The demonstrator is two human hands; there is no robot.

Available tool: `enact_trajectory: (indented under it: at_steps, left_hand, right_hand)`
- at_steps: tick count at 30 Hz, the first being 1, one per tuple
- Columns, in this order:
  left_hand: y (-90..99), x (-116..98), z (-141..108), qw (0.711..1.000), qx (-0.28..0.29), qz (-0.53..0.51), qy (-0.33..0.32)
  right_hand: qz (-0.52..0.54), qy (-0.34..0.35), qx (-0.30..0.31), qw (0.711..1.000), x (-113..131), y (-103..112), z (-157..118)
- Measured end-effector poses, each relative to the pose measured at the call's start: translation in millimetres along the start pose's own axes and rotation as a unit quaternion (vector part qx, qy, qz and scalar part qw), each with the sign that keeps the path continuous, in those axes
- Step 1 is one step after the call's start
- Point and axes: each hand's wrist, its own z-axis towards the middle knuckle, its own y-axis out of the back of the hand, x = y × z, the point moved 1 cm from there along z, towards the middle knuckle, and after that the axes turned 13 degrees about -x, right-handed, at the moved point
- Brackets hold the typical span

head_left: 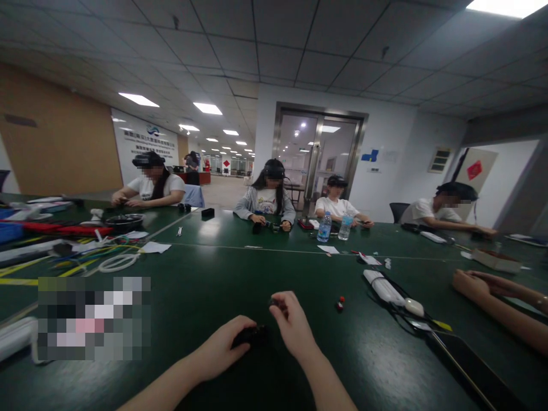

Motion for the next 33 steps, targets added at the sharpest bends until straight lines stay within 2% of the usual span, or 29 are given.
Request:
enact_trajectory:
  at_steps: [1,3,6,9,23,33]
  left_hand:
    - [0.5,-1,0,1.000,0.001,0.000,0.001]
    - [1.8,-3,-1,1.000,0.008,-0.001,-0.001]
    - [4.1,-5,-1,1.000,0.015,0.000,-0.002]
    - [5.1,-5,-1,1.000,0.020,0.000,-0.002]
    - [3.9,-2,-1,1.000,0.023,-0.003,0.004]
    - [3.2,-2,0,1.000,0.018,0.005,-0.021]
  right_hand:
    - [0.016,-0.012,-0.042,0.999,-2,3,3]
    - [0.048,-0.056,-0.085,0.994,-7,8,6]
    - [0.088,-0.102,-0.104,0.985,-13,9,7]
    - [0.115,-0.113,-0.118,0.980,-15,7,5]
    - [0.119,-0.120,-0.109,0.979,-10,5,3]
    - [0.124,-0.121,-0.143,0.974,-16,5,2]
